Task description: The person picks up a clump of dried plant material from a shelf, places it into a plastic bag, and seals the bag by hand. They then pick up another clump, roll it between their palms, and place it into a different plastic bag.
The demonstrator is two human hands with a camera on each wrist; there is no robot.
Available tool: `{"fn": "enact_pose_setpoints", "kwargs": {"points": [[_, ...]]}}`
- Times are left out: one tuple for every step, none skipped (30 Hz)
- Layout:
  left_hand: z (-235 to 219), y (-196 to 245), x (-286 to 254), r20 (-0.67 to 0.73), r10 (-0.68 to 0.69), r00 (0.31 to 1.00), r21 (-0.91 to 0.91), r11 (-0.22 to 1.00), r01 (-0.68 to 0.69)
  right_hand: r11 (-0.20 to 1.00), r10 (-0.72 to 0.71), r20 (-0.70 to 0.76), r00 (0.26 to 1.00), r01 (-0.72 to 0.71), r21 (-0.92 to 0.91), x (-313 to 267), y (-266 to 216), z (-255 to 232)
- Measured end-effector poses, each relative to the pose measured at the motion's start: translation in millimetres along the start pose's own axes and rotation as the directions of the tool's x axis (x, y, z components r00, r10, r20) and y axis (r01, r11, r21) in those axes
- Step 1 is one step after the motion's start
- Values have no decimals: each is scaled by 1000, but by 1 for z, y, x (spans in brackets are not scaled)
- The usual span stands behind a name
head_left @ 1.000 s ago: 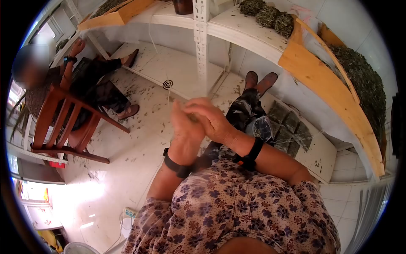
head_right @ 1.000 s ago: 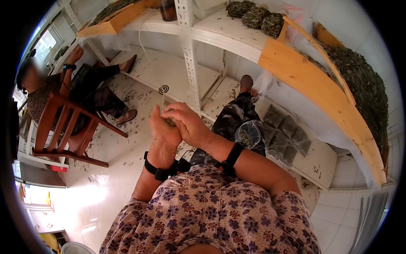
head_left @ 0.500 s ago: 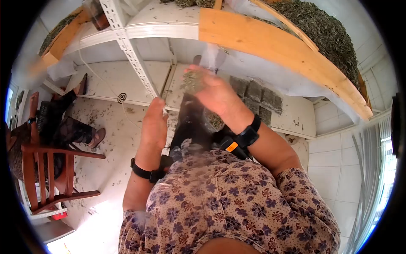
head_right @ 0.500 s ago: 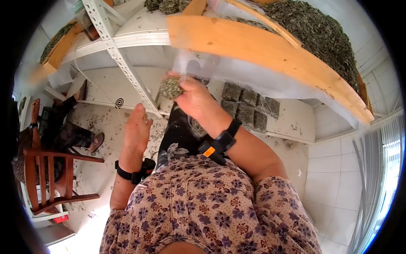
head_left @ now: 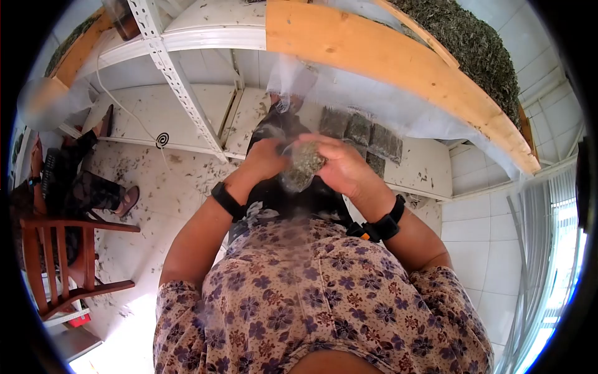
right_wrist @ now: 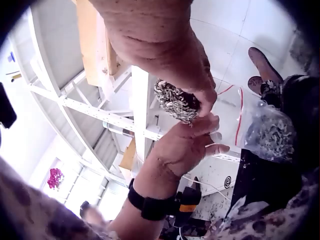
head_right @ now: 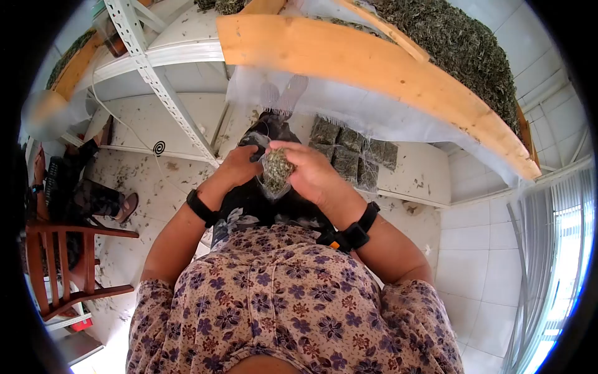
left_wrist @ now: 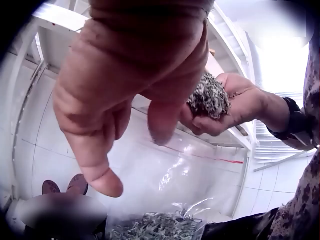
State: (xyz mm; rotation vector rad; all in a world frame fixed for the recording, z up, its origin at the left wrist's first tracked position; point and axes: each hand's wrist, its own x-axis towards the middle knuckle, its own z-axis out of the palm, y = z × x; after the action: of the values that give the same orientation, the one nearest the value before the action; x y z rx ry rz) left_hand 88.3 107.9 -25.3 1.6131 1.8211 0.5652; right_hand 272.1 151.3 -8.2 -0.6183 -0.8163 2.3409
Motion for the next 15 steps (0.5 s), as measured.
{"fn": "enact_pose_setpoints", "kwargs": {"points": [[11, -7, 9, 13, -20, 1000, -15, 1000, 20, 1000, 14, -39, 999, -15, -18, 1, 4, -4], [18, -11, 18, 27, -40, 999, -30, 999, 40, 999, 21, -59, 998, -24, -39, 4, 10, -12], [25, -14, 25, 44, -60, 997, -42, 997, 62, 990, 13, -109, 994, -29, -141, 7, 15, -19], [26, -15, 24, 28, -21, 999, -39, 999, 22, 970, -1, -158, 987, -38, -241, 9, 18, -17], [28, -15, 22, 12, 18, 1000, -36, 999, -17, 940, -20, -205, 979, -52, -337, 10, 21, -15], [29, -16, 19, 10, 20, 1000, -86, 996, -19, 878, -51, -253, 966, -77, -472, 6, 22, -12], [30, -18, 16, 8, 22, 1000, -135, 991, -21, 857, -66, -269, 961, -83, -508, 5, 27, -8], [31, -19, 14, 23, -12, 1000, -235, 972, 17, 835, -80, -284, 955, -91, -542, 6, 31, -8], [33, -20, 12, 41, -45, 998, -333, 941, 56, 811, -93, -299, 950, -102, -576, 7, 35, -8], [37, -20, 10, -31, -22, 999, -317, 948, 10, 802, -108, -300, 948, -95, -590, 10, 39, -13], [40, -19, 8, -102, 3, 995, -298, 954, -34, 792, -122, -301, 946, -90, -603, 13, 44, -19], [44, -18, 5, -172, 29, 985, -276, 958, -76, 783, -136, -302, 943, -85, -617, 15, 49, -23], [43, -14, 2, -192, 44, 980, -205, 975, -84, 779, -130, -319, 939, -103, -619, 16, 50, -20], [39, -7, -4, -211, 61, 976, -133, 987, -91, 774, -123, -336, 934, -121, -621, 17, 52, -14], [37, -4, -7, -229, 79, 970, -61, 994, -95, 769, -117, -353, 928, -140, -623, 17, 53, -11]]}}
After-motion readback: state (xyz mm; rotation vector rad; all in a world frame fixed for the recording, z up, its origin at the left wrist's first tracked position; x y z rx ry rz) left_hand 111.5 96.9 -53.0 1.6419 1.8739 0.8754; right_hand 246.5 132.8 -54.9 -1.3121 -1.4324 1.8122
